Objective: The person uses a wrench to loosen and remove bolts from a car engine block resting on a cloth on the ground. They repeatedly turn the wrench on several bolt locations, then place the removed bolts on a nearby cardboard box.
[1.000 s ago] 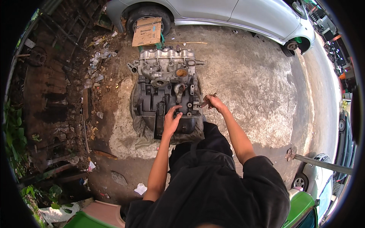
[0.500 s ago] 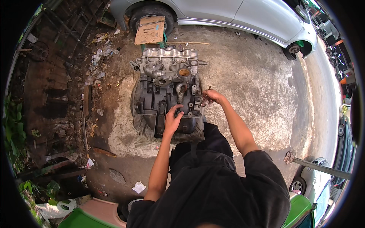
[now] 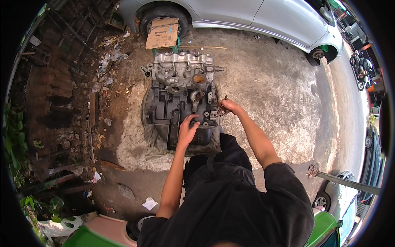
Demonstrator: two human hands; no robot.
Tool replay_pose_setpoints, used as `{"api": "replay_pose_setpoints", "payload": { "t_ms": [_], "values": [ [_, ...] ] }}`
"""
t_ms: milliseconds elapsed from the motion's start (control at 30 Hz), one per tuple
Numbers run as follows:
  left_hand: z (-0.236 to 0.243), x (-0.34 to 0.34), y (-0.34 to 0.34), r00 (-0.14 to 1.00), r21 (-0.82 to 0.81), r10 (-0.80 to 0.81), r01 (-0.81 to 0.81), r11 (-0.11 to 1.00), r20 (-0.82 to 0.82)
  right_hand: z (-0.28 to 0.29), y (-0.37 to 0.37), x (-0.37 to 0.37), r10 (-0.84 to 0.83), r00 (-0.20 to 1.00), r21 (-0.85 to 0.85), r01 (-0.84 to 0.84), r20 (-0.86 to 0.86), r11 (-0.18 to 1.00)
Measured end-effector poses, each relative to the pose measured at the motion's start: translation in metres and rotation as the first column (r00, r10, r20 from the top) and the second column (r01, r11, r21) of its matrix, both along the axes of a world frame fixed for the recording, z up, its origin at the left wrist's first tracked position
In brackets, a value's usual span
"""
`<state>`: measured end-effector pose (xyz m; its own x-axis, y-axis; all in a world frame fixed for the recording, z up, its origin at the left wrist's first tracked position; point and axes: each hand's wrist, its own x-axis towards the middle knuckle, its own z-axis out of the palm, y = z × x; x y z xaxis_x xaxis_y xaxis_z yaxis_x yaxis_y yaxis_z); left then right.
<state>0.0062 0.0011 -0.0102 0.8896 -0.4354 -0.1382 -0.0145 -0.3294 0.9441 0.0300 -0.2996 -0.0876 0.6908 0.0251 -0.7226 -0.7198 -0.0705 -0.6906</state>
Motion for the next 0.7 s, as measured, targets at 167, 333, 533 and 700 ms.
{"api": "replay_pose_setpoints", "payload": {
  "t_ms": [167, 333, 533, 700],
  "values": [
    [0.001, 0.001, 0.000, 1.000, -0.003, -0.001, 0.001, 1.000, -0.023, 0.015, -0.002, 0.000, -0.071, 0.996, 0.052, 0.073, -0.048, 0.996],
    [0.003, 0.000, -0.001, 1.000, 0.014, 0.001, -0.001, 1.000, -0.013, 0.018, 0.007, 0.009, -0.057, 0.996, 0.009, 0.058, -0.073, 0.998],
    [-0.006, 0.002, -0.003, 1.000, -0.009, -0.019, 0.019, 1.000, -0.020, 0.010, 0.015, 0.031, 0.057, 0.996, -0.118, -0.064, -0.064, 0.991],
    [-0.008, 0.003, -0.002, 0.999, 0.042, -0.011, 0.013, 0.999, -0.044, 0.007, 0.033, 0.002, 0.006, 0.990, -0.441, 0.058, 0.142, 0.896]
  ]
}}
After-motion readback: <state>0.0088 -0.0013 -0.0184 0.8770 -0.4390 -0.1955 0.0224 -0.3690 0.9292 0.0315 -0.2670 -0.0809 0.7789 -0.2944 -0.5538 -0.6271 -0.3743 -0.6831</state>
